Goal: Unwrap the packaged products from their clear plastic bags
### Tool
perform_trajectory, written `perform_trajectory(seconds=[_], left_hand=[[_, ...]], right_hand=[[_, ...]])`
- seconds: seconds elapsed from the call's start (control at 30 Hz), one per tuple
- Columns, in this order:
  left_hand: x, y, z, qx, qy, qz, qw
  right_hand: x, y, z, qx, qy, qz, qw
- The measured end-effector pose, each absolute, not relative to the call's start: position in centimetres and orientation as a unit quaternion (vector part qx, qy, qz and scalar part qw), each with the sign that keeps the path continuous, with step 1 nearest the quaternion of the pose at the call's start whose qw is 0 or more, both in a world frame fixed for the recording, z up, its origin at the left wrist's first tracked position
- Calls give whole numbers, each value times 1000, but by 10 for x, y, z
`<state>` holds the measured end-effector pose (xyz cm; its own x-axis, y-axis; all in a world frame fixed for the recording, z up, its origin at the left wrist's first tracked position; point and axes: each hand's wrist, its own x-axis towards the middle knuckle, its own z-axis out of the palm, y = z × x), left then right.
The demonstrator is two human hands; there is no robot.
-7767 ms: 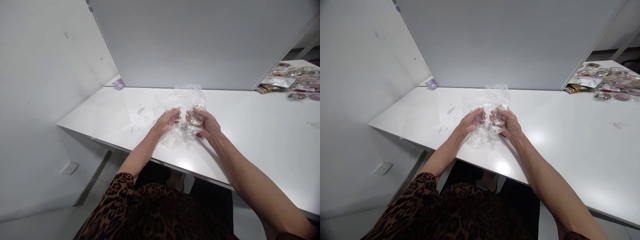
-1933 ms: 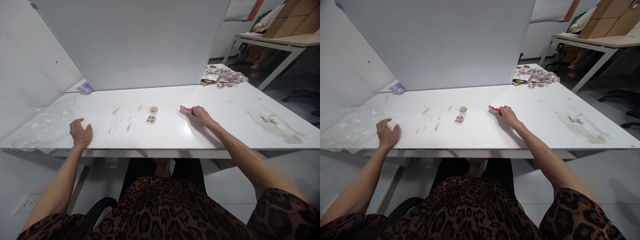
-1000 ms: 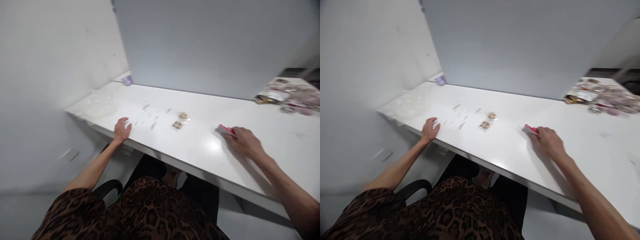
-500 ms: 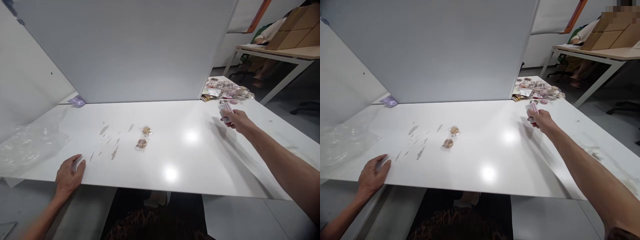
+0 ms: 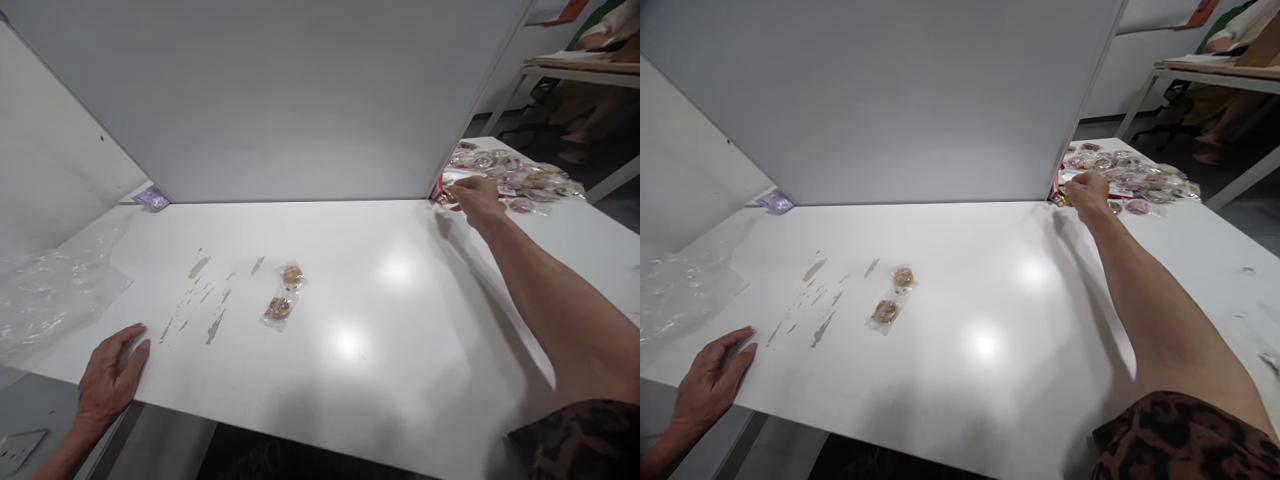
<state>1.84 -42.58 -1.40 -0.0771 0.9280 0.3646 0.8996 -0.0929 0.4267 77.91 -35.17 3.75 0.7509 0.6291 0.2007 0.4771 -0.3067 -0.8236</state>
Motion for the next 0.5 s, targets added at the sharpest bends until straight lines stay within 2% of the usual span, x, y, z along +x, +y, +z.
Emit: perform_trajectory(seconds=[0.23, 0.33, 0.5], left_hand=[[29, -426, -12, 696, 653, 298, -17], [32, -426, -12, 696, 661, 282, -8], [35, -425, -16, 698, 657, 284, -2]], right_hand=[[682, -416, 15, -729, -423, 222, 491], [625, -425, 14, -672, -536, 265, 437], [534, -418, 16, -580, -702, 261, 321]])
